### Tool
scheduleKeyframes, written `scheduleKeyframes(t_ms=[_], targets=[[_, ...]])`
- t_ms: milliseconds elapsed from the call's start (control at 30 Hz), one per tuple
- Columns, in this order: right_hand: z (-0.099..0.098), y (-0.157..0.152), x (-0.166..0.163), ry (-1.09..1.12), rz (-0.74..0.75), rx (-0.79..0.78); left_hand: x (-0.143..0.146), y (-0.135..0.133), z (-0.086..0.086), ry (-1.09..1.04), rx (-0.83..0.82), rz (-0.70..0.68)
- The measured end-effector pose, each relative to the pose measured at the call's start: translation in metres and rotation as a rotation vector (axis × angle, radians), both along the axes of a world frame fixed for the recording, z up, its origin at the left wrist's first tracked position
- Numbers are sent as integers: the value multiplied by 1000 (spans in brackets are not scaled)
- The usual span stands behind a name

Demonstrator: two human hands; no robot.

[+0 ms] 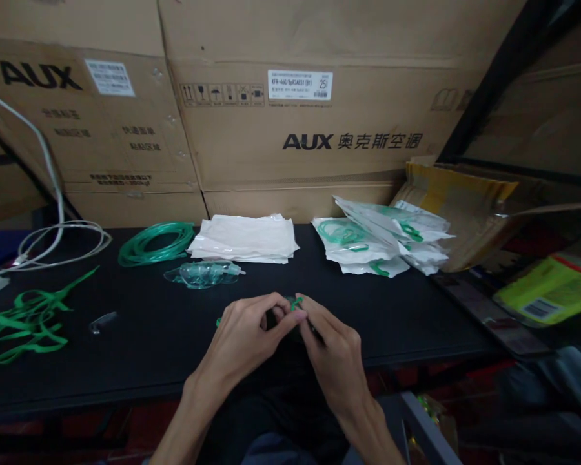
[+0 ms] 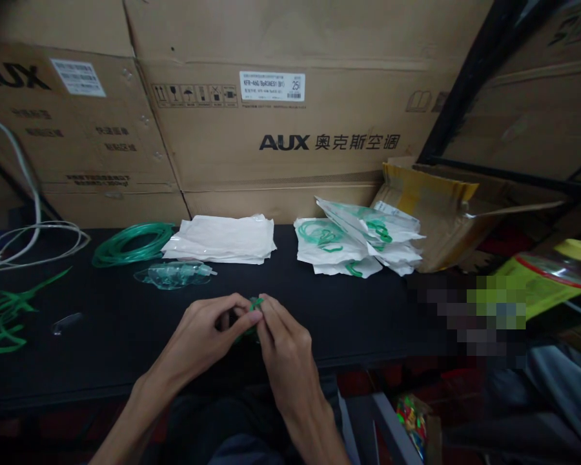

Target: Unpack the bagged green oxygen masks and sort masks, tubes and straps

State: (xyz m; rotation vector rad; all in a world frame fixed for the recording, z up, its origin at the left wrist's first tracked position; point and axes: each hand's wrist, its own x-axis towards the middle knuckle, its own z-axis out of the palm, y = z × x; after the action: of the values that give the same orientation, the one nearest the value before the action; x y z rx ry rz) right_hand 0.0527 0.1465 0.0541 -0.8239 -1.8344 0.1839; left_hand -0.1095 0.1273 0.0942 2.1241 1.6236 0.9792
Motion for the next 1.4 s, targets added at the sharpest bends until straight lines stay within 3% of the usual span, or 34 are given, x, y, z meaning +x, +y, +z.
scheduleKeyframes(t_ms=[100,300,433,500,667,833,1133,1300,1400], targets=[[-4,0,-1,9,-2,-1,0,-1,1,25,49,-82],[5,8,1,77,-141,-208,-3,-10,2,-33,139,-220],[8,8,3,119,-140,-221,-5,-5,2,-242,77,-19],[7,6,3,125,-107,-175,-5,-2,2,-245,59,59],[5,1,1,153,-96,-101,-1,2,-2,-60,4,-23],[8,2,3,289,-126,-260,-3,2,-6,36,9,-43],[6,8,12,479,161,-591,-2,1,-3,90,43,-80],[8,10,15,477,319,-659,-2,2,-4,91,4,-31],[7,12,16,400,322,-665,-2,1,-3,105,-4,-21]])
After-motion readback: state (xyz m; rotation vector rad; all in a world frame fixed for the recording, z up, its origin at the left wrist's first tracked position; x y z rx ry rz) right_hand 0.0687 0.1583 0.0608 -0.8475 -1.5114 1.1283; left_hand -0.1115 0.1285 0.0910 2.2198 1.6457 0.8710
